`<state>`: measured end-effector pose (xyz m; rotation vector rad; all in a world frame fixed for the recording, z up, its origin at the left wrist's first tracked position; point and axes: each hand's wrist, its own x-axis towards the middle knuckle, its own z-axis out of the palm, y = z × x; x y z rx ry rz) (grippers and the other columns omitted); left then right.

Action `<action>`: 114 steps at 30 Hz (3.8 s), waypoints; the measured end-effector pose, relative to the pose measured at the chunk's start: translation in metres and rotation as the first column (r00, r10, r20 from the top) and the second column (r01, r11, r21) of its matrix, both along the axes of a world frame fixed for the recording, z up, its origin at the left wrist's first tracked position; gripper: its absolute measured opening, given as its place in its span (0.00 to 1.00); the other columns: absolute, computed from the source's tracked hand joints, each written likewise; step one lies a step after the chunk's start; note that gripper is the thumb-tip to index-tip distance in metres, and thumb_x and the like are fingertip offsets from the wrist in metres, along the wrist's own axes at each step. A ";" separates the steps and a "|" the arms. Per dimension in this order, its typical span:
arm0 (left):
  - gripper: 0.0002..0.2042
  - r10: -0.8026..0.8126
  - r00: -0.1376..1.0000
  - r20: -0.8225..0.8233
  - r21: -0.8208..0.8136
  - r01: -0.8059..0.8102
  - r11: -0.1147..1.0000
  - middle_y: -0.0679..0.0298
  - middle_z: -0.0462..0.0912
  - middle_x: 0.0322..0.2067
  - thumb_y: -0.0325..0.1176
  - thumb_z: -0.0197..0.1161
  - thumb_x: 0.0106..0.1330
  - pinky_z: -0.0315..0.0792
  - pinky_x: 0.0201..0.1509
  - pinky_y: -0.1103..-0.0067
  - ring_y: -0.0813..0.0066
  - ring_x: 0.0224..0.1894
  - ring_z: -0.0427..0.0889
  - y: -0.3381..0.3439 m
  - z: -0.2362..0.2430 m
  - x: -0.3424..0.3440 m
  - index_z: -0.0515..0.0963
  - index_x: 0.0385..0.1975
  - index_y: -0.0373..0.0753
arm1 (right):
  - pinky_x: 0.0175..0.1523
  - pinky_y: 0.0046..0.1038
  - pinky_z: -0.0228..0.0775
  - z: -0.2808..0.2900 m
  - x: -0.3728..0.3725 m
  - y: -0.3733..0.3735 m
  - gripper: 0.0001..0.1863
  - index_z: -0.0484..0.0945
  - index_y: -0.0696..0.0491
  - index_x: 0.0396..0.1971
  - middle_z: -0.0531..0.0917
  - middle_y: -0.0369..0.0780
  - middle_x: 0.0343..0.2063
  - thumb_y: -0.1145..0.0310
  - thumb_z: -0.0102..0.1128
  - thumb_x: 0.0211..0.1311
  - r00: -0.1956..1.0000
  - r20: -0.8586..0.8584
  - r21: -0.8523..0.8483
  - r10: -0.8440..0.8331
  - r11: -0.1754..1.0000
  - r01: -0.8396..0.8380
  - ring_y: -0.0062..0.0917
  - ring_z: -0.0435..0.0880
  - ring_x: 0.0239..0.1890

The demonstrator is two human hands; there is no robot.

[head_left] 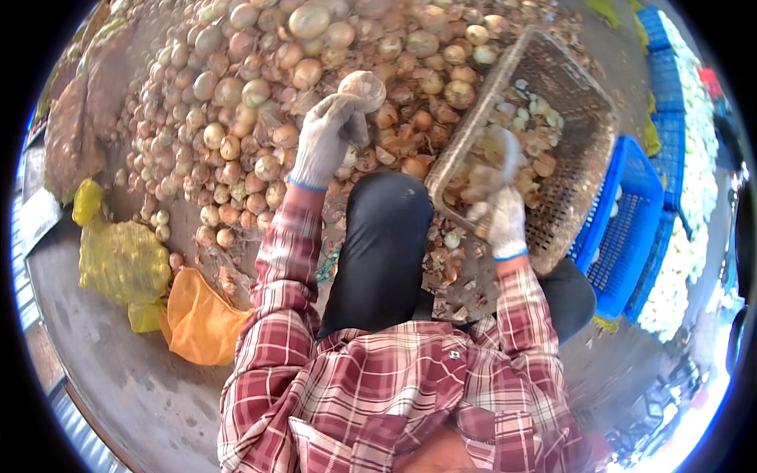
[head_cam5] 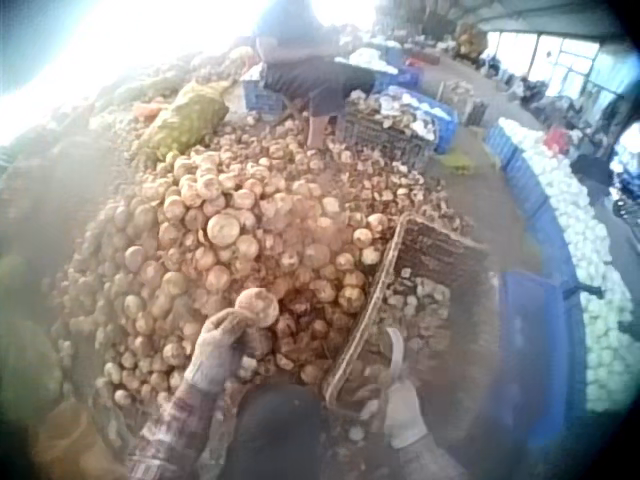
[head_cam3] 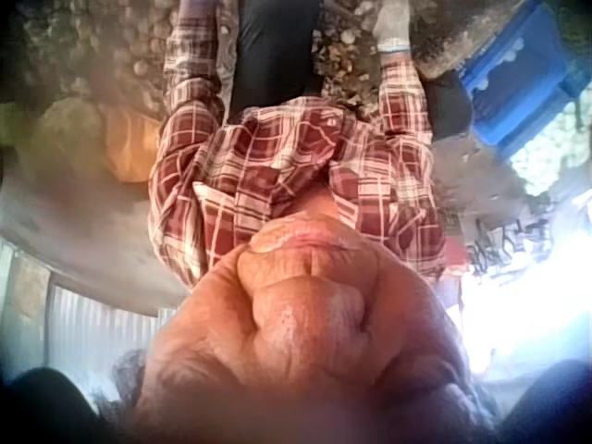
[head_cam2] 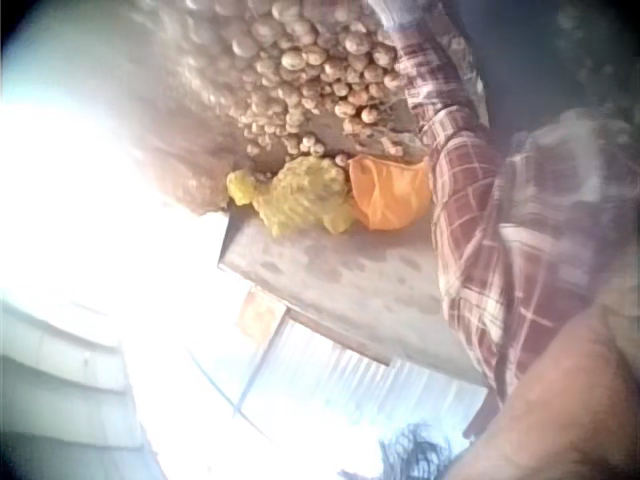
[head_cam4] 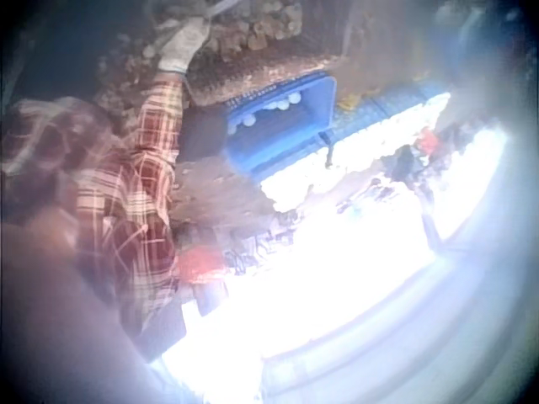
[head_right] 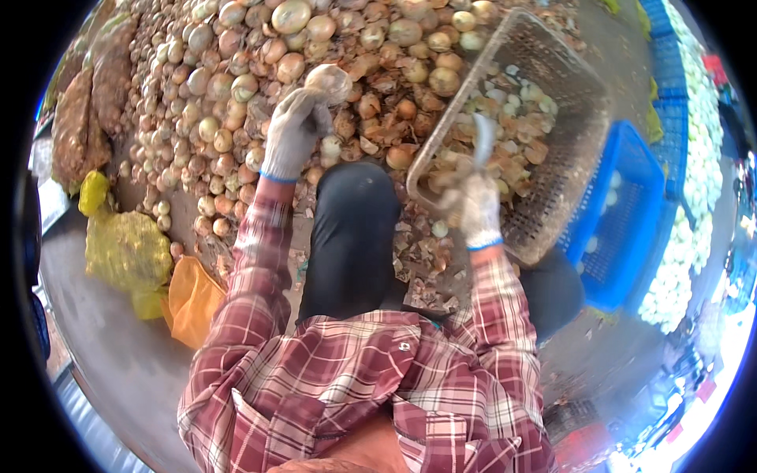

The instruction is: The person sits on the ground and peels onions one by one using a small knife. They remove the outer skin and place the peeled onions into a blue crate while discarding the skins into a basket.

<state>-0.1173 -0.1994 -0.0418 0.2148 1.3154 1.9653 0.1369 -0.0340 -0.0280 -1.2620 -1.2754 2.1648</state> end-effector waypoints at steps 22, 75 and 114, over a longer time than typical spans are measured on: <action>0.46 -0.199 0.978 -0.067 0.355 0.209 0.911 0.60 0.76 0.45 0.48 0.78 0.45 0.79 0.46 0.74 0.68 0.44 0.80 0.017 0.099 0.206 0.60 0.63 0.35 | 0.30 0.35 0.74 0.149 0.118 -0.055 0.23 0.76 0.50 0.51 0.82 0.40 0.28 0.71 0.63 0.51 0.957 0.268 0.962 0.109 0.030 -0.272 0.36 0.83 0.26; 0.26 -0.591 0.724 0.355 0.519 0.374 0.769 0.64 0.79 0.37 0.59 0.55 0.67 0.73 0.51 0.74 0.71 0.41 0.79 0.009 0.107 0.261 0.74 0.42 0.37 | 0.32 0.36 0.74 0.153 0.139 -0.082 0.05 0.78 0.48 0.29 0.82 0.39 0.23 0.66 0.62 0.53 0.860 0.369 0.890 0.352 0.131 -0.436 0.41 0.83 0.29; 0.37 -0.393 0.919 0.026 0.197 0.381 0.904 0.62 0.78 0.41 0.51 0.77 0.48 0.78 0.43 0.77 0.74 0.41 0.80 -0.011 0.122 0.255 0.67 0.50 0.33 | 0.30 0.37 0.73 0.136 0.132 -0.060 0.13 0.74 0.52 0.35 0.80 0.42 0.19 0.71 0.64 0.47 0.839 0.536 0.841 0.087 -0.142 -0.522 0.39 0.82 0.24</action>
